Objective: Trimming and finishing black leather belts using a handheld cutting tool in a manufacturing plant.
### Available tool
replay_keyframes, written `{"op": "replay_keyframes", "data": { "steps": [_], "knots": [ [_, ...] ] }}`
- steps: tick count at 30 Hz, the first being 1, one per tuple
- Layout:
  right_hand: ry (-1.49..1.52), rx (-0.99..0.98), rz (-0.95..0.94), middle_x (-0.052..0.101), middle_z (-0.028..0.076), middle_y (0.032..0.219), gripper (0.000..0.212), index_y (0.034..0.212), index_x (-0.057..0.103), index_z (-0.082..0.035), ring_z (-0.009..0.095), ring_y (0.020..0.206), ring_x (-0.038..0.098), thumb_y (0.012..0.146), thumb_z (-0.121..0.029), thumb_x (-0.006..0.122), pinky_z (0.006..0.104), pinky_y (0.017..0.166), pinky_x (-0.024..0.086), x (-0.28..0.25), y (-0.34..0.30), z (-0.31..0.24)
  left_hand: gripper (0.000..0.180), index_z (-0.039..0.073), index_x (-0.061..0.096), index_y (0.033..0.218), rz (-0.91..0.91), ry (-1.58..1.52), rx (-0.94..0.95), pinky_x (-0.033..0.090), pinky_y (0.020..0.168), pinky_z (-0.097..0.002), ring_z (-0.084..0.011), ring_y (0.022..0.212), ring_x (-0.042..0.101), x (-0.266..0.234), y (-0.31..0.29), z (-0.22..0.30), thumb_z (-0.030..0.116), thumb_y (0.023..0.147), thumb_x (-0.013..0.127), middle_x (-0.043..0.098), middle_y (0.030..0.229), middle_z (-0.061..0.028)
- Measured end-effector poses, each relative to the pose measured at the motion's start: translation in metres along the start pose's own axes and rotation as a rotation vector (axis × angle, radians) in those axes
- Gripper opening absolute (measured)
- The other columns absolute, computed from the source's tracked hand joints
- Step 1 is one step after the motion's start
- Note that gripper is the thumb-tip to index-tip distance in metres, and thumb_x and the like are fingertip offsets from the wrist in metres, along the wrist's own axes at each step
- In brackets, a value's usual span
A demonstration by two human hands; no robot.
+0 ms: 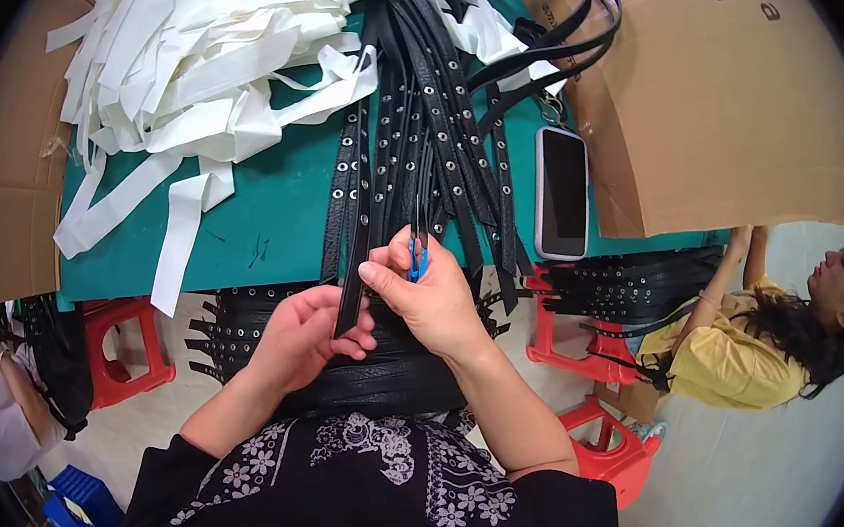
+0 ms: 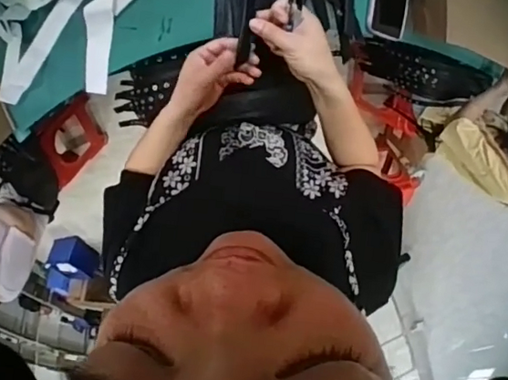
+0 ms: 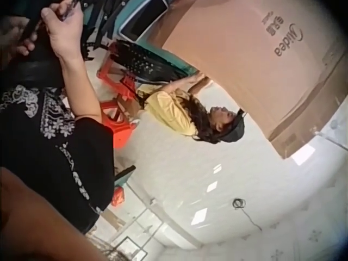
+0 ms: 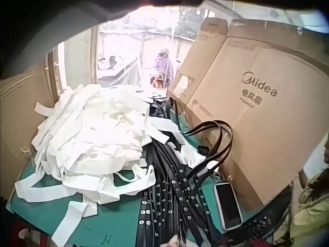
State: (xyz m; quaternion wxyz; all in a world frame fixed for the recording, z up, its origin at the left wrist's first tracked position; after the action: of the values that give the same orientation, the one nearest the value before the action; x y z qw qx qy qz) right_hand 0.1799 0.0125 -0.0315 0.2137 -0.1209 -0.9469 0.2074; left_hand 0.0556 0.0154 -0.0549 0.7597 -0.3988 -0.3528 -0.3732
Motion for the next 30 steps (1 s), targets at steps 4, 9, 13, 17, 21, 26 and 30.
{"op": "replay_keyframes", "data": {
  "steps": [4,9,13,17,21,26,30],
  "knots": [
    [-0.129,-0.066,0.064,0.053,0.003,0.082,0.030,0.072,0.035,-0.011,0.004,0.062,0.044,0.079,-0.005,0.064,0.0178,0.050,0.036,-0.002,-0.002,-0.007,0.020,-0.003,0.056,0.097,0.224,0.473,0.326,0.052,0.062,-0.0248,-0.0158,0.072,0.063,0.003,-0.016,0.013,0.001,0.079,0.063,0.063,0.085,-0.0111],
    [-0.566,-0.420,0.048,0.052,0.006,0.076,0.025,0.080,0.037,-0.007,0.008,0.057,0.043,0.086,-0.021,0.057,0.0218,0.049,0.036,-0.009,-0.014,-0.031,0.014,-0.002,0.062,0.082,0.340,0.940,0.687,0.049,0.051,-0.0232,-0.0141,0.058,0.062,0.014,-0.034,0.040,0.003,0.072,0.070,0.064,0.069,-0.0085],
    [-1.068,-0.686,-0.060,0.050,0.011,0.073,0.034,0.093,0.044,0.001,0.019,0.054,0.047,0.087,-0.032,0.048,0.0282,0.050,0.038,-0.009,-0.056,-0.044,0.014,-0.001,0.060,0.080,0.260,1.251,0.898,0.048,0.051,-0.0250,-0.0184,0.058,0.062,0.042,-0.039,0.056,0.003,0.071,0.070,0.063,0.069,-0.0106],
    [-1.196,-0.751,-0.133,0.050,0.010,0.065,0.026,0.087,0.051,0.000,0.023,0.051,0.050,0.085,-0.026,0.052,0.0307,0.046,0.038,0.009,-0.065,-0.048,0.018,0.002,0.060,0.077,0.252,1.366,1.038,0.045,0.046,-0.0255,-0.0193,0.053,0.059,0.056,-0.042,0.059,0.011,0.068,0.074,0.062,0.066,-0.0086],
    [-1.174,-0.765,-0.099,0.052,0.010,0.064,0.025,0.085,0.053,0.000,0.023,0.051,0.051,0.085,-0.025,0.052,0.0307,0.046,0.039,0.009,-0.059,-0.043,0.019,0.002,0.060,0.078,0.242,1.386,1.084,0.044,0.045,-0.0257,-0.0185,0.052,0.058,0.063,-0.041,0.060,0.013,0.069,0.073,0.061,0.065,-0.0077],
    [-1.179,-0.748,-0.096,0.054,0.007,0.066,0.025,0.084,0.054,-0.003,0.025,0.057,0.056,0.083,-0.028,0.055,0.0331,0.048,0.041,0.015,-0.051,-0.042,0.015,0.001,0.060,0.076,0.242,1.331,1.010,0.043,0.045,-0.0250,-0.0189,0.050,0.057,0.062,-0.038,0.061,0.008,0.070,0.072,0.061,0.064,-0.0092],
    [-1.175,-0.782,-0.126,0.053,0.007,0.065,0.026,0.083,0.054,-0.003,0.025,0.055,0.055,0.083,-0.030,0.055,0.0334,0.048,0.041,0.018,-0.048,-0.043,0.015,0.001,0.060,0.075,0.238,1.317,0.995,0.042,0.045,-0.0249,-0.0190,0.050,0.056,0.063,-0.036,0.063,0.009,0.070,0.071,0.060,0.063,-0.0091]
  ]
}}
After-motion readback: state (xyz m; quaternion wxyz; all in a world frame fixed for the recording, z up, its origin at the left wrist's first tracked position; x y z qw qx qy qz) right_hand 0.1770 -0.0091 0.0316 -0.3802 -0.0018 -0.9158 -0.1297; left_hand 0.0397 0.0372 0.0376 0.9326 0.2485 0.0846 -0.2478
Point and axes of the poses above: each hand's wrist, its own y-axis towards the middle knuckle, its own x-axis out of the palm, z = x × y, the point moved 7 cm from there along y, towards the middle knuckle
